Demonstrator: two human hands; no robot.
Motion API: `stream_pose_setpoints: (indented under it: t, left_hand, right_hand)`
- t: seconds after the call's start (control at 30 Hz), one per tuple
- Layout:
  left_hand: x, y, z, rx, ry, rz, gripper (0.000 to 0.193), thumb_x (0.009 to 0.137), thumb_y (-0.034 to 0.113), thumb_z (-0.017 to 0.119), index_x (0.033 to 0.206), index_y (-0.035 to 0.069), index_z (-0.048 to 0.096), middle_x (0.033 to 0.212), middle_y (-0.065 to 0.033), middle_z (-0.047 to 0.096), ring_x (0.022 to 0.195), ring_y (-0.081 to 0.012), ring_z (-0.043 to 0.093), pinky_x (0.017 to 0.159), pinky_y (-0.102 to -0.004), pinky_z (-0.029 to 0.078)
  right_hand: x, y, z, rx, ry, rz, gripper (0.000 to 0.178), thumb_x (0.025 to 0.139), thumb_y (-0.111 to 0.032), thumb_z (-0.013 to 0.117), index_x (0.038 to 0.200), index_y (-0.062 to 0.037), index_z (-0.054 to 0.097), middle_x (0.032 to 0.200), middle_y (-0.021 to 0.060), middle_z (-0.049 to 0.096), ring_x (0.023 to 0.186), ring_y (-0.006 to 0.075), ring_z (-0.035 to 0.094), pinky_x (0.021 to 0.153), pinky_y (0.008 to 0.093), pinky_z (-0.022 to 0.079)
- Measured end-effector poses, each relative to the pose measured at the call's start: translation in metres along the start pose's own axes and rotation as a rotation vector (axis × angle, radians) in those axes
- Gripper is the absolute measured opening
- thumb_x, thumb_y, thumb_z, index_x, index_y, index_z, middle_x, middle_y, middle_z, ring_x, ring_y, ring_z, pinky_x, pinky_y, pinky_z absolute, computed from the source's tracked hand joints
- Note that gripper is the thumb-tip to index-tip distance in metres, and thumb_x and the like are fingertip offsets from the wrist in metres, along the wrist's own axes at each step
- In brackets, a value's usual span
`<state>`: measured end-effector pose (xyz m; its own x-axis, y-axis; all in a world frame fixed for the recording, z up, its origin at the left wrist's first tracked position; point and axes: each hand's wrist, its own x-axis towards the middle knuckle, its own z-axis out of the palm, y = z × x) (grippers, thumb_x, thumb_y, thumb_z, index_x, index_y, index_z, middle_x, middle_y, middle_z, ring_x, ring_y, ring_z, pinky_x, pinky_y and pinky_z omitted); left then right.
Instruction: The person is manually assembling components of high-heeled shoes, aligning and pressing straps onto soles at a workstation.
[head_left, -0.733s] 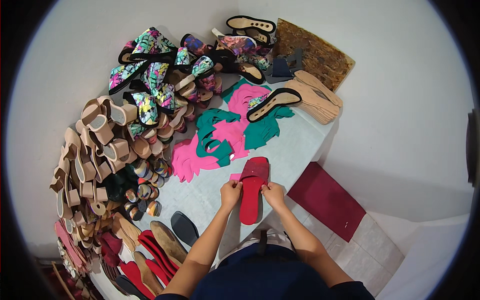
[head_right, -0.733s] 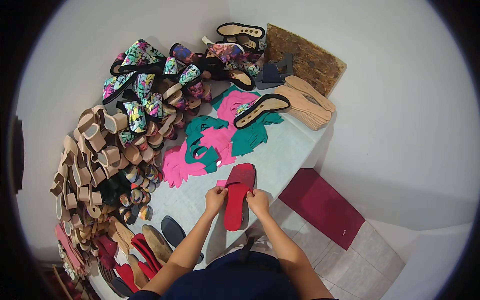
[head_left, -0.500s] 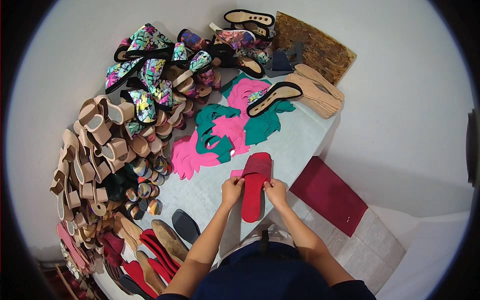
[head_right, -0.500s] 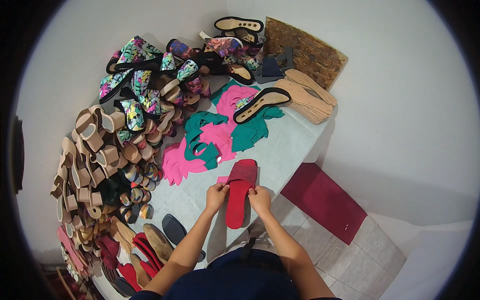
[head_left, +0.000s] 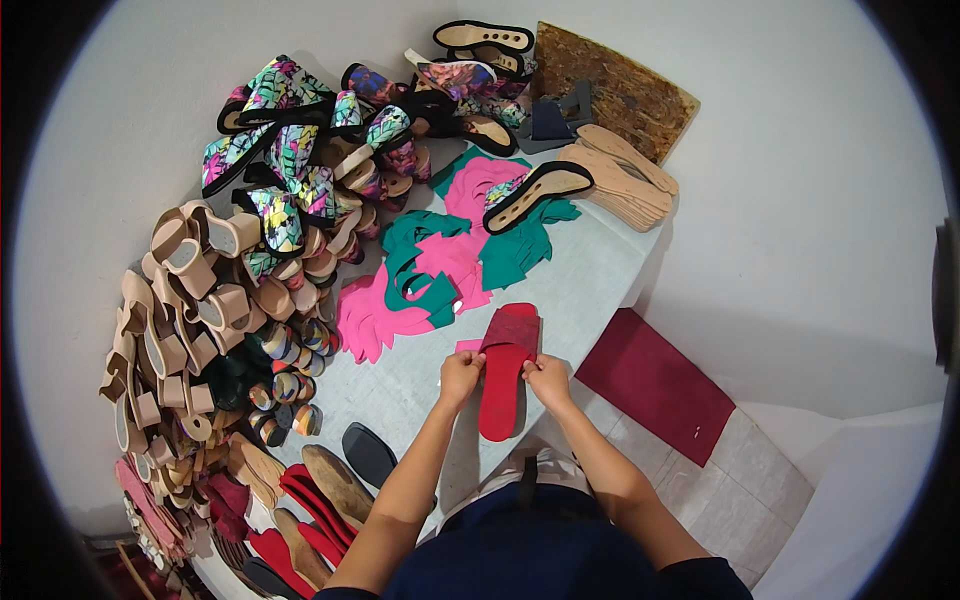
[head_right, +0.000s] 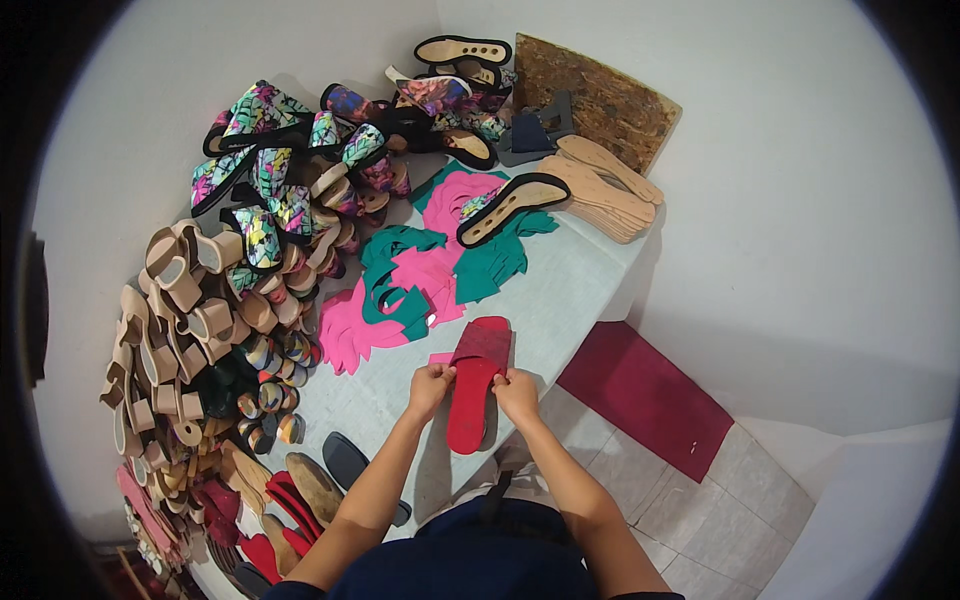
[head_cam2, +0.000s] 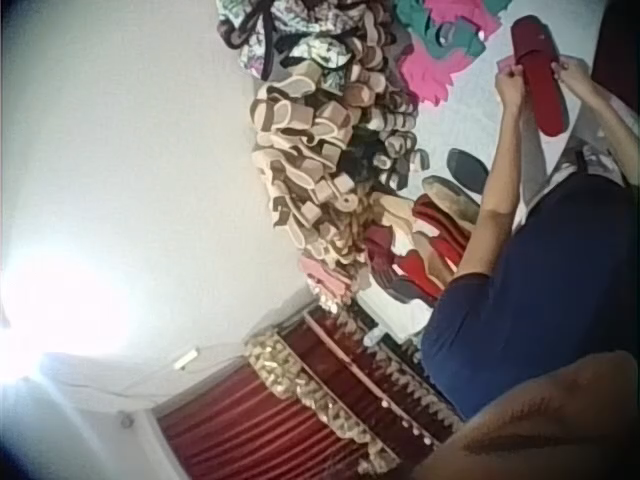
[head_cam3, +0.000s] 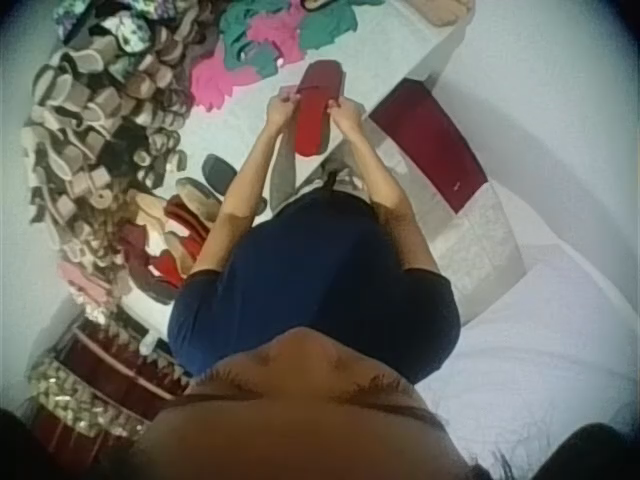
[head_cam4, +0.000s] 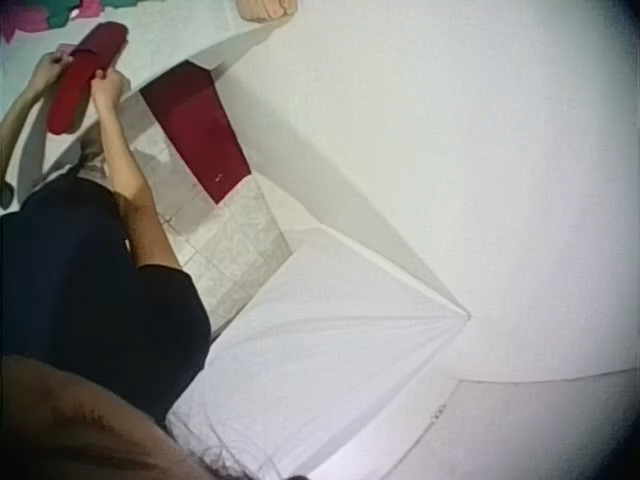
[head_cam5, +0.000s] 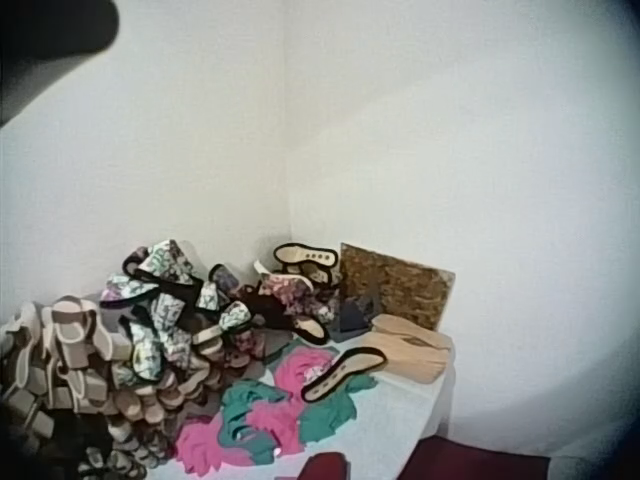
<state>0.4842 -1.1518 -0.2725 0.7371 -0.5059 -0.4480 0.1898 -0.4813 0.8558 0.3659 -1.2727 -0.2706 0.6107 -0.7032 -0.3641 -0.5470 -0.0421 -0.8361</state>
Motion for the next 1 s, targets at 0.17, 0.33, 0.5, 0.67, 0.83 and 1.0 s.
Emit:
stream_pose_setpoints:
  t: [0.17, 0.33, 0.5, 0.67, 0.83, 1.0]
  left_hand:
    - [-0.001, 0.008, 0.003, -0.228, -0.037, -0.061, 0.019, 0.083, 0.012, 0.052, 0.073, -0.002, 0.06, 0.065, -0.0027, 0.058, 0.056, -0.0087, 0.051, 0.052, -0.0243, 0.041]
    - [-0.003, 0.021, 0.002, -0.159, -0.136, -0.129, 0.017, 0.085, 0.012, 0.049, 0.08, -0.001, 0.06, 0.07, -0.0024, 0.057, 0.062, -0.0082, 0.052, 0.057, -0.0226, 0.042]
    - [-0.003, 0.019, -0.003, 0.132, -0.053, -0.028, 0.02, 0.081, 0.017, 0.054, 0.076, -0.001, 0.06, 0.061, -0.0049, 0.056, 0.058, -0.011, 0.052, 0.054, -0.0258, 0.041]
    - [-0.011, 0.023, 0.004, 0.24, 0.005, 0.082, 0.023, 0.076, 0.02, 0.062, 0.083, -0.003, 0.06, 0.067, -0.0064, 0.059, 0.061, -0.012, 0.054, 0.055, -0.0243, 0.042]
    - [-0.016, 0.031, 0.01, 0.129, 0.149, -0.006, 0.029, 0.069, 0.017, 0.069, 0.085, -0.004, 0.057, 0.069, -0.0081, 0.06, 0.062, -0.013, 0.056, 0.057, -0.0239, 0.044]
    - [-0.012, 0.027, 0.007, 0.16, 0.146, -0.011, 0.029, 0.069, 0.019, 0.069, 0.082, -0.003, 0.057, 0.069, -0.0088, 0.06, 0.061, -0.0131, 0.056, 0.055, -0.0243, 0.044]
  right_hand:
    - [0.001, -0.007, -0.005, 0.184, -0.111, 0.098, 0.015, 0.081, -0.008, 0.05, 0.073, 0.0023, 0.057, 0.062, 0.0045, 0.057, 0.054, 0.0084, 0.05, 0.051, 0.0222, 0.039]
    - [0.005, 0.001, -0.002, 0.196, -0.128, 0.101, 0.014, 0.082, -0.007, 0.049, 0.077, 0.0025, 0.057, 0.064, 0.0039, 0.057, 0.056, 0.0089, 0.05, 0.053, 0.0224, 0.04]
    - [0.0, -0.027, -0.016, 0.292, -0.198, 0.247, 0.012, 0.081, -0.01, 0.051, 0.077, -0.0015, 0.058, 0.063, 0.0012, 0.055, 0.054, 0.0073, 0.049, 0.052, 0.0224, 0.039]
    - [-0.004, -0.026, -0.016, 0.307, -0.191, 0.315, 0.017, 0.076, -0.02, 0.061, 0.069, -0.0056, 0.057, 0.061, -0.0002, 0.054, 0.053, 0.0053, 0.047, 0.049, 0.0213, 0.037]
    - [0.0, -0.013, -0.002, 0.355, -0.111, 0.278, 0.027, 0.072, -0.026, 0.067, 0.063, -0.0041, 0.055, 0.058, 0.0005, 0.052, 0.05, 0.0075, 0.045, 0.046, 0.0217, 0.035]
    - [0.005, -0.02, -0.009, 0.192, -0.178, 0.236, 0.03, 0.073, -0.027, 0.066, 0.061, -0.004, 0.053, 0.055, 0.0006, 0.05, 0.048, 0.0088, 0.044, 0.045, 0.0229, 0.037]
